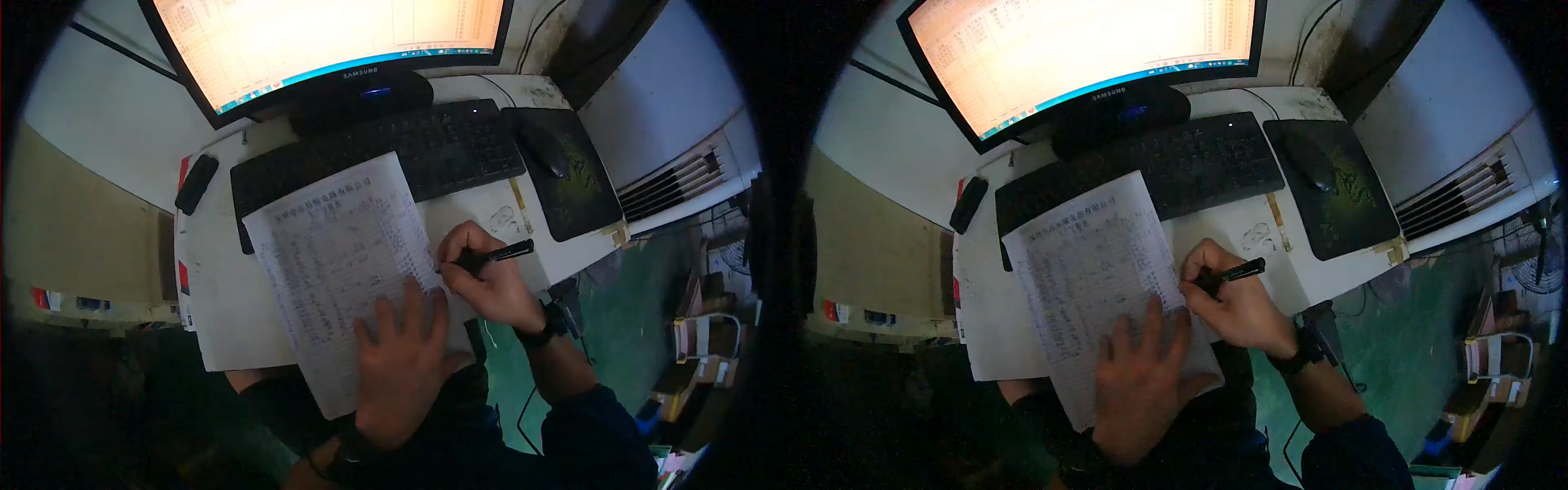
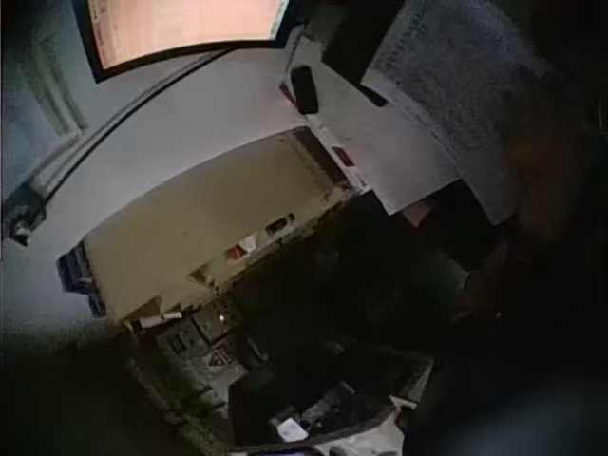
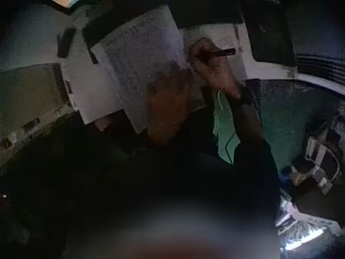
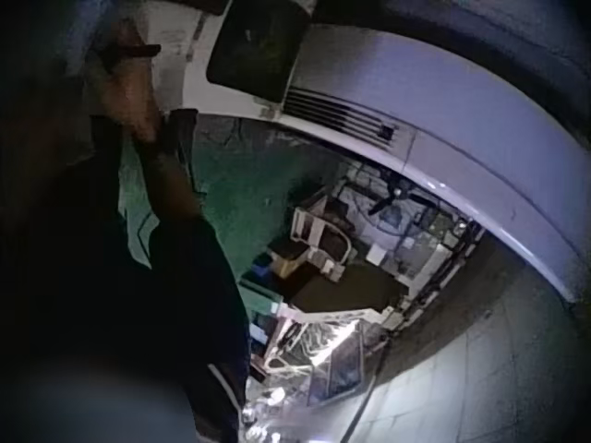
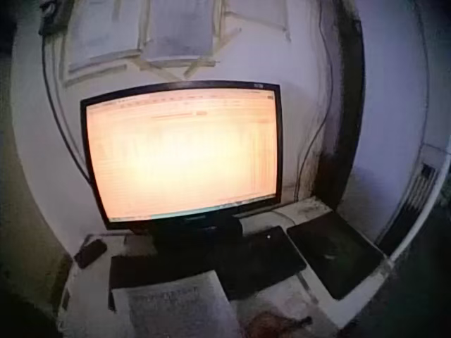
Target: The recorder fills out a paper form, checks data on a computer screen, and types information from the paper into the computer system.
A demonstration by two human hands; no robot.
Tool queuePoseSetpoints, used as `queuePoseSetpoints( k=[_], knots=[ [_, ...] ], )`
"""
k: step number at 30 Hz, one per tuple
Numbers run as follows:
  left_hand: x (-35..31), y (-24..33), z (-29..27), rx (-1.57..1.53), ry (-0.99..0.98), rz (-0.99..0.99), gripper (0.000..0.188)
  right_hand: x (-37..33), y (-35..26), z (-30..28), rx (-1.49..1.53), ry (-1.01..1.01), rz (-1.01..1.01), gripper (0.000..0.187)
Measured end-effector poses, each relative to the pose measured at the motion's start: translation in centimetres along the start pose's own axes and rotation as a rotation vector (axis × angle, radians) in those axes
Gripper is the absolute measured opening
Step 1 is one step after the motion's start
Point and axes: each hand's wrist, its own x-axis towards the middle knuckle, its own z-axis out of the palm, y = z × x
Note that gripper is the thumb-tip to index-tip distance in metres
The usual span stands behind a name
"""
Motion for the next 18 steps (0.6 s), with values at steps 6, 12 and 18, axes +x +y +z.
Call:
queuePoseSetpoints(
  k=[6,12,18],
  knots=[
    [0.16,-0.39,0.3,0.052,0.049,0.021,0.079,0.39,0.07,0.13,-0.063,-0.014,-0.026,0.02],
    [0.16,-0.28,0.1,0.061,0.053,0.03,0.081,0.21,0.11,0.19,-0.042,0.003,-0.04,0.02],
    [0.11,-0.12,0.07,0.1,0.042,0.014,0.081,0.2,-0.06,0.31,-0.044,0.038,0.012,0.019]
  ],
)
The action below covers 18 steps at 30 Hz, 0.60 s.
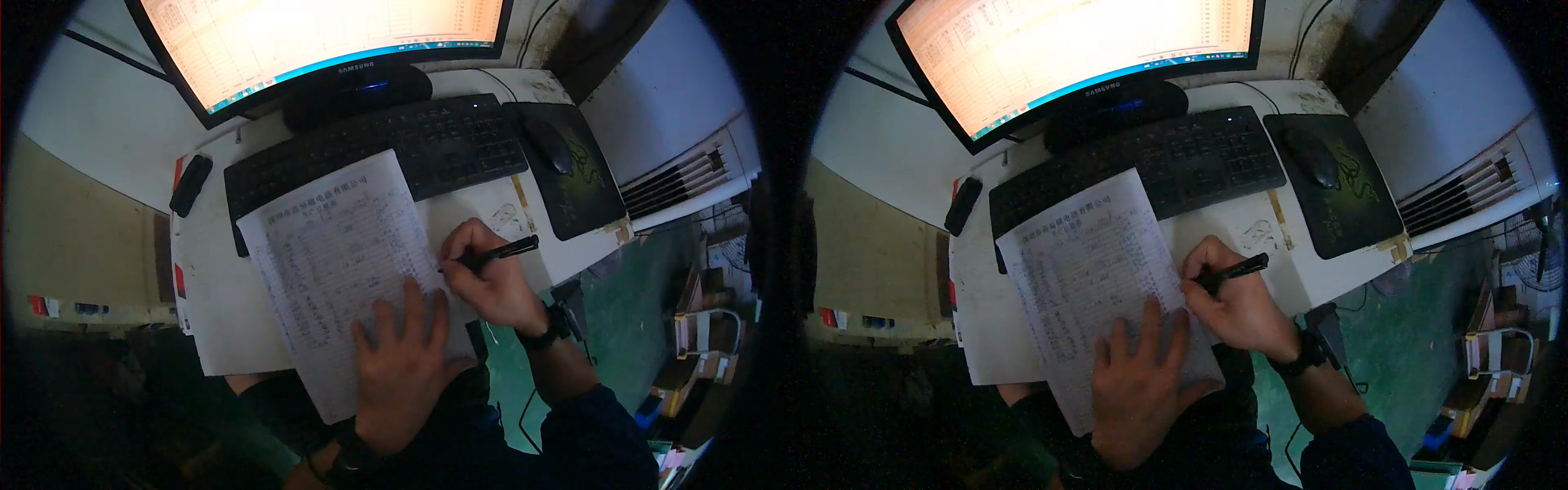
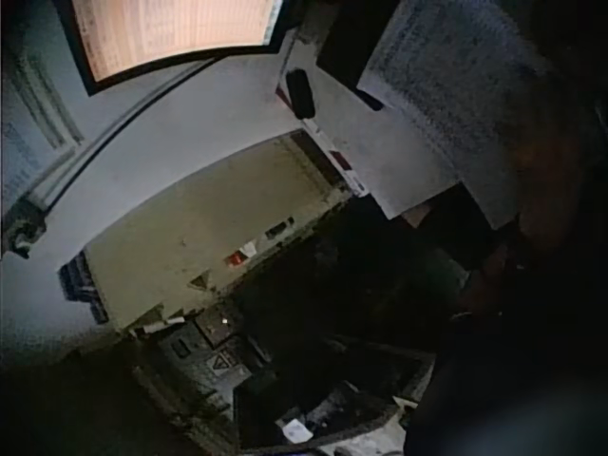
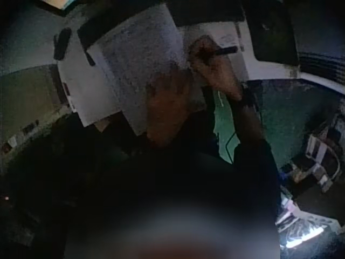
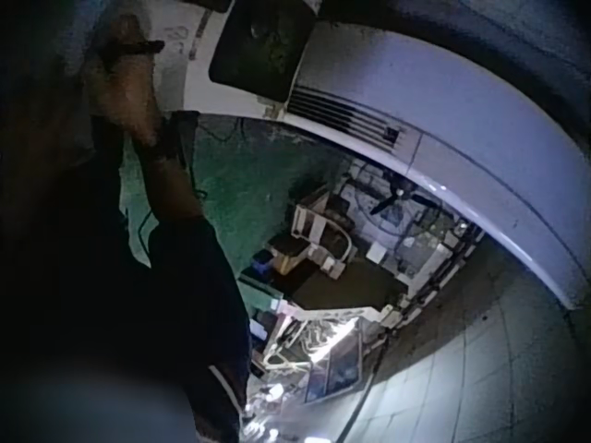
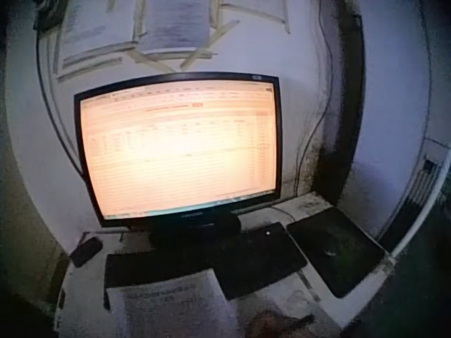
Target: The recorder fills out a paper form, checks data on a computer screen, and types information from the paper into the computer system.
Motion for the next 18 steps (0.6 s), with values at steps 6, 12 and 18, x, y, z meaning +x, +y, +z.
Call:
queuePoseSetpoints(
  k=[6,12,18],
  knots=[
    [-0.1,0.0,0.4,-0.001,0.018,0.014,0.082,0.0,0.9,0.0,-0.02,0.023,-0.09,0.019],
    [-0.7,-0.3,0.1,-0.029,0.016,-0.027,0.087,0.3,0.5,0.5,-0.013,0.004,-0.079,0.019],
    [-3.6,-1.4,1.2,-0.255,-0.003,-0.057,0.084,-0.2,-0.5,0.0,0.273,0.099,0.057,0.019]
  ],
)
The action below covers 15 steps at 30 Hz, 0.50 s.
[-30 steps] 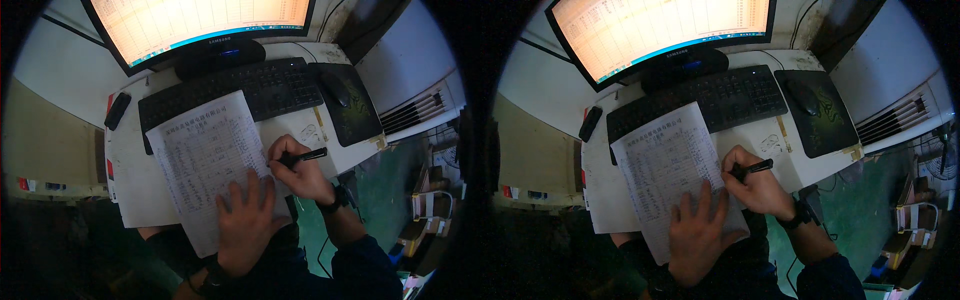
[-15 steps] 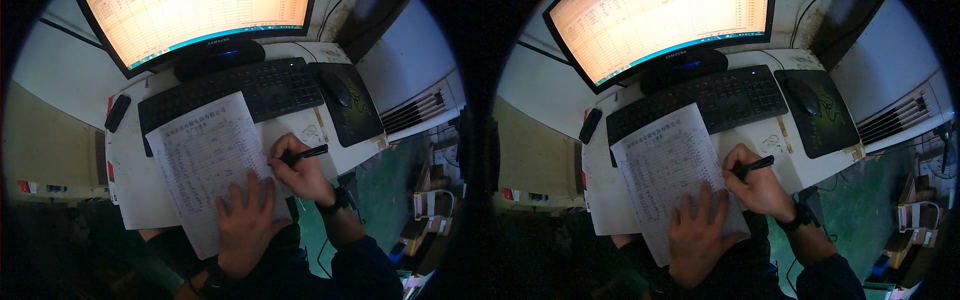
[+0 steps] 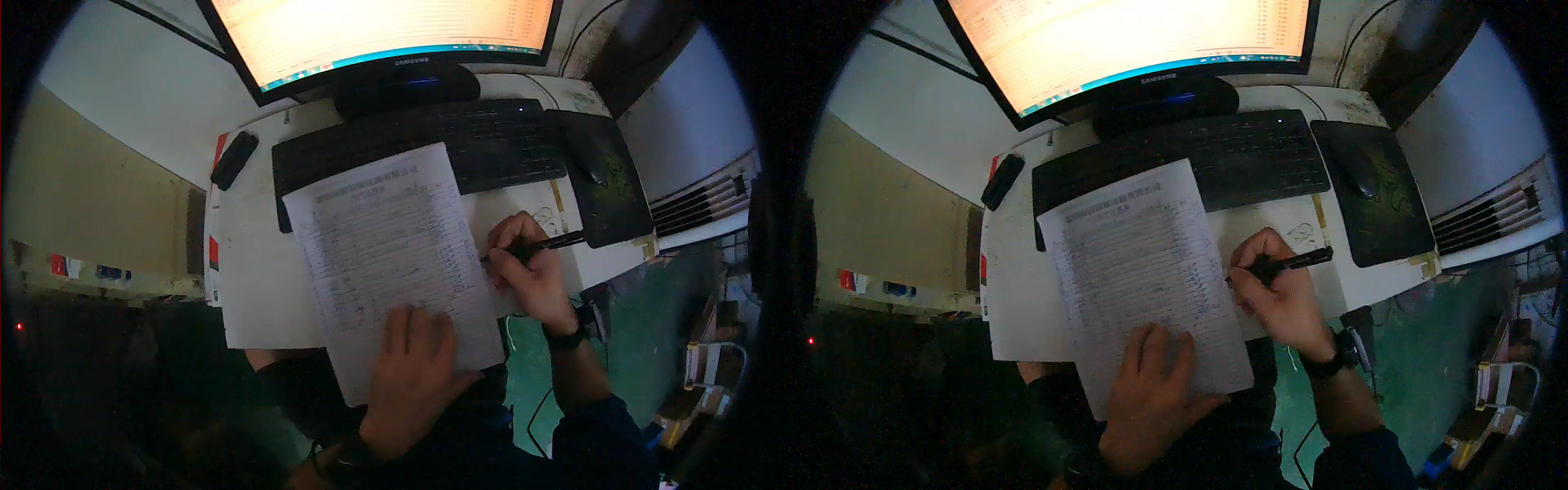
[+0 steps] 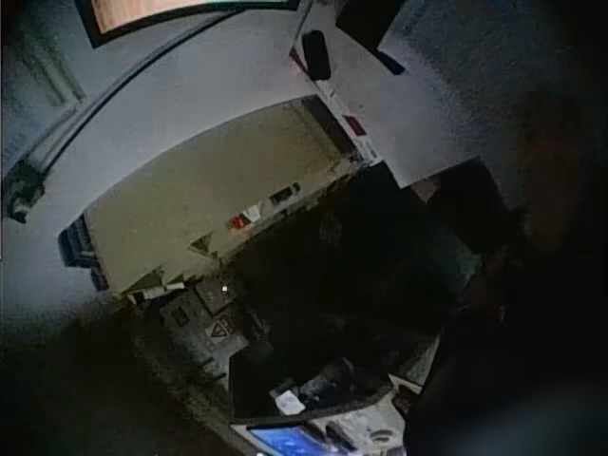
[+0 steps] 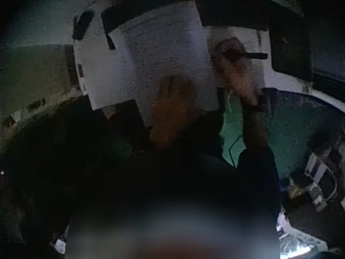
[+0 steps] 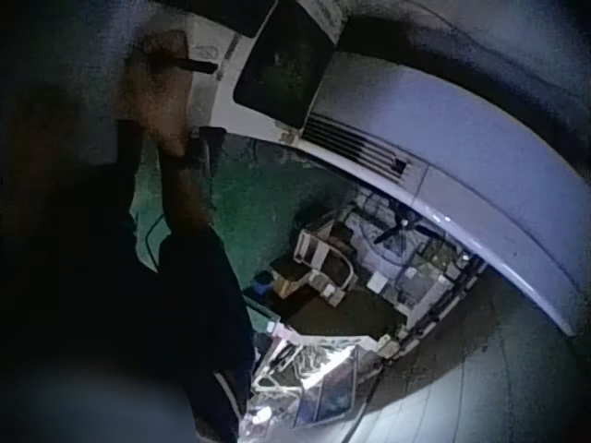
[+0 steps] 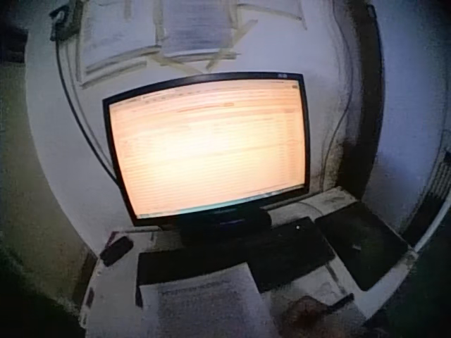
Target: The recorder fills out a paper form, checks data on a computer screen, and types information from the paper into the computer system.
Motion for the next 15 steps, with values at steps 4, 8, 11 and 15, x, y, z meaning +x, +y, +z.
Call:
queuePoseSetpoints(
  k=[4,8,11,15],
  knots=[
    [-2.4,-0.2,-0.9,-0.025,0.067,-0.027,0.082,-0.3,-0.2,-0.3,-0.048,-0.02,0.034,0.019],
    [-3.0,-0.1,-1.0,0.071,0.012,-0.031,0.082,-0.7,-0.1,-0.6,-0.016,-0.032,0.034,0.018],
    [-3.1,-0.2,-0.8,0.158,0.012,-0.024,0.081,-0.5,-0.5,0.2,0.0,-0.03,0.022,0.019],
    [-2.7,-0.1,-0.5,0.201,-0.013,-0.028,0.078,-0.9,-0.2,-0.1,-0.091,-0.099,0.03,0.021]
  ],
)
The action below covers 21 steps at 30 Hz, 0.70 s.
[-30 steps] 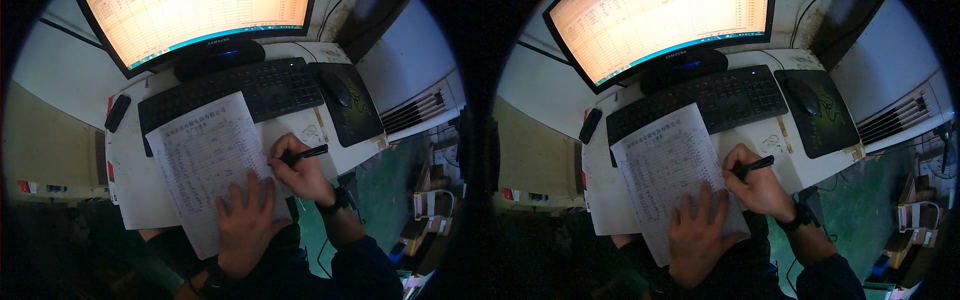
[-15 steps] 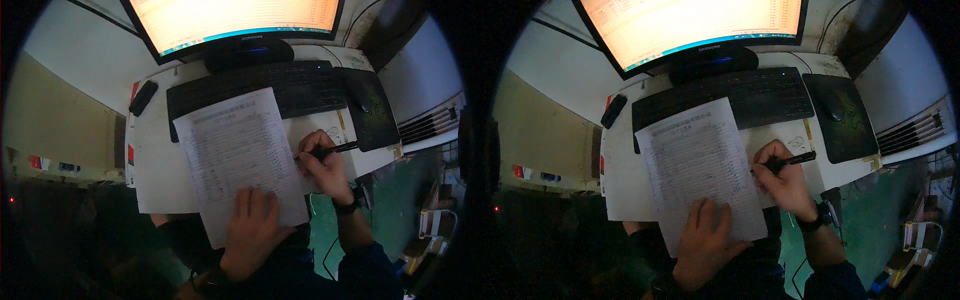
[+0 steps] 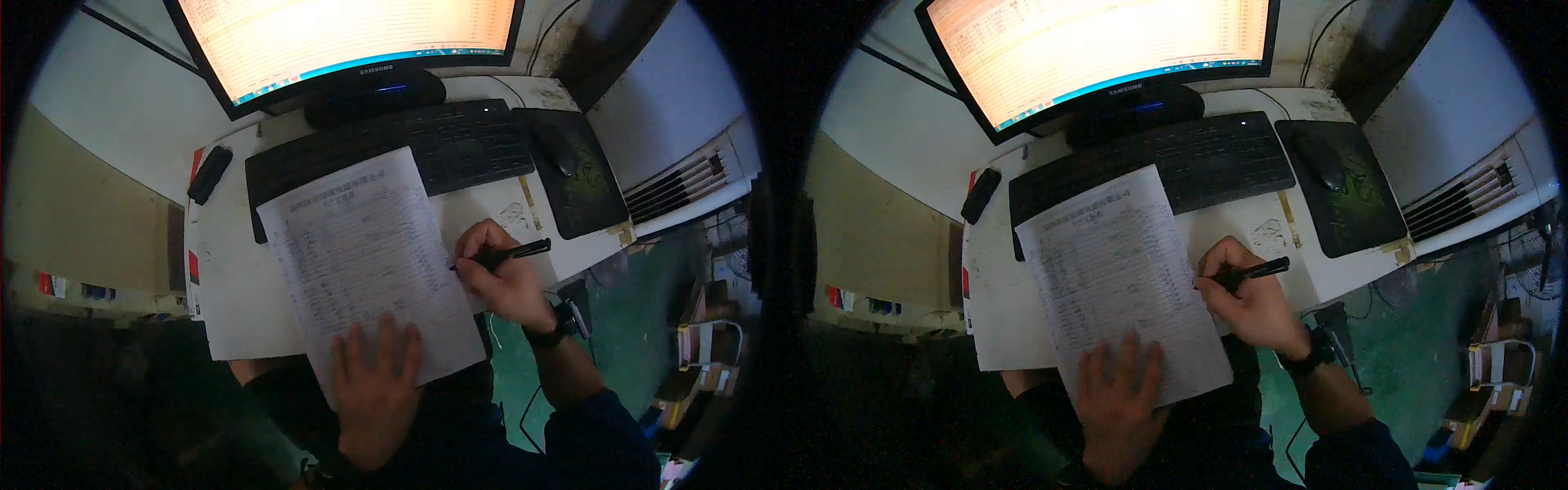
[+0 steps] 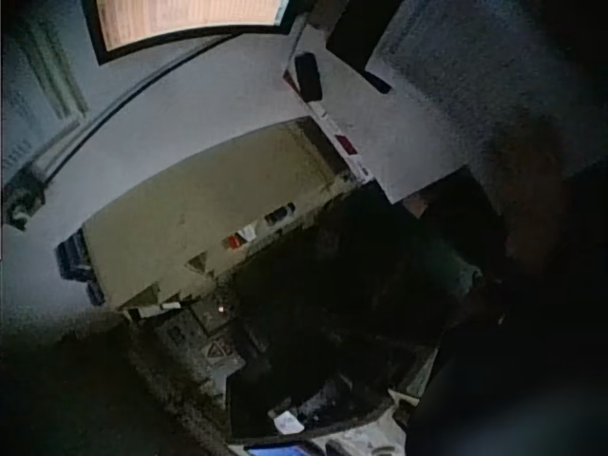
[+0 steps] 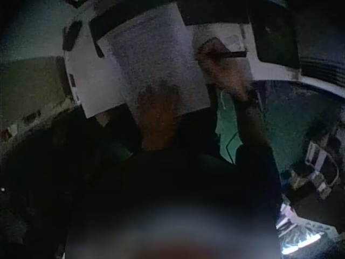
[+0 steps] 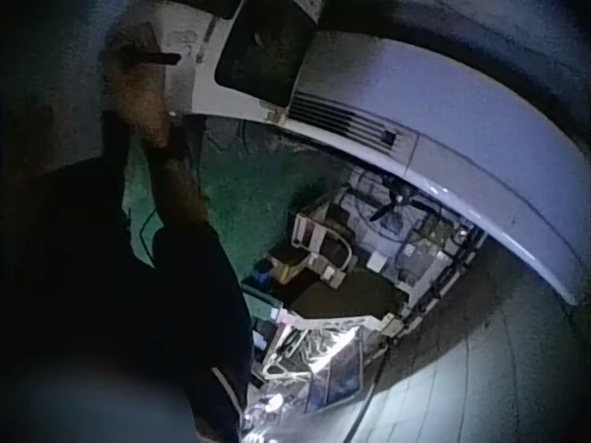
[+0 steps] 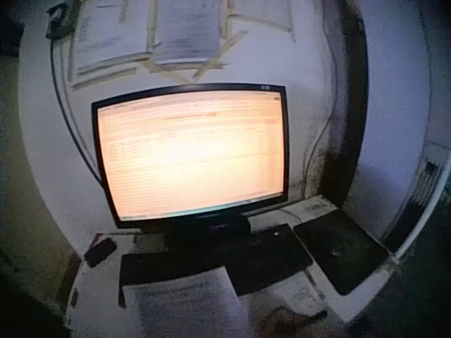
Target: The recorder fills out a paper form, checks data on a computer screen, and types information from the paper into the computer system.
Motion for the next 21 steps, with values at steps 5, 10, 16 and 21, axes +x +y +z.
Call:
queuePoseSetpoints(
  k=[5,10,16,21],
  knots=[
    [0.0,-0.1,-0.1,-0.077,-0.013,-0.009,0.069,-0.1,0.5,-0.1,-0.028,0.005,-0.078,0.019],
    [-0.2,-0.1,-0.3,-0.065,-0.029,-0.024,0.069,0.1,-0.1,0.3,-0.12,0.0,-0.084,0.019],
    [-0.1,-0.2,0.0,-0.016,0.024,-0.023,0.085,0.3,0.6,0.1,-0.188,0.006,-0.12,0.018],
    [-0.5,-0.8,0.7,-0.032,0.062,-0.024,0.088,0.3,0.8,0.4,-0.101,0.061,-0.06,0.019]
  ],
)
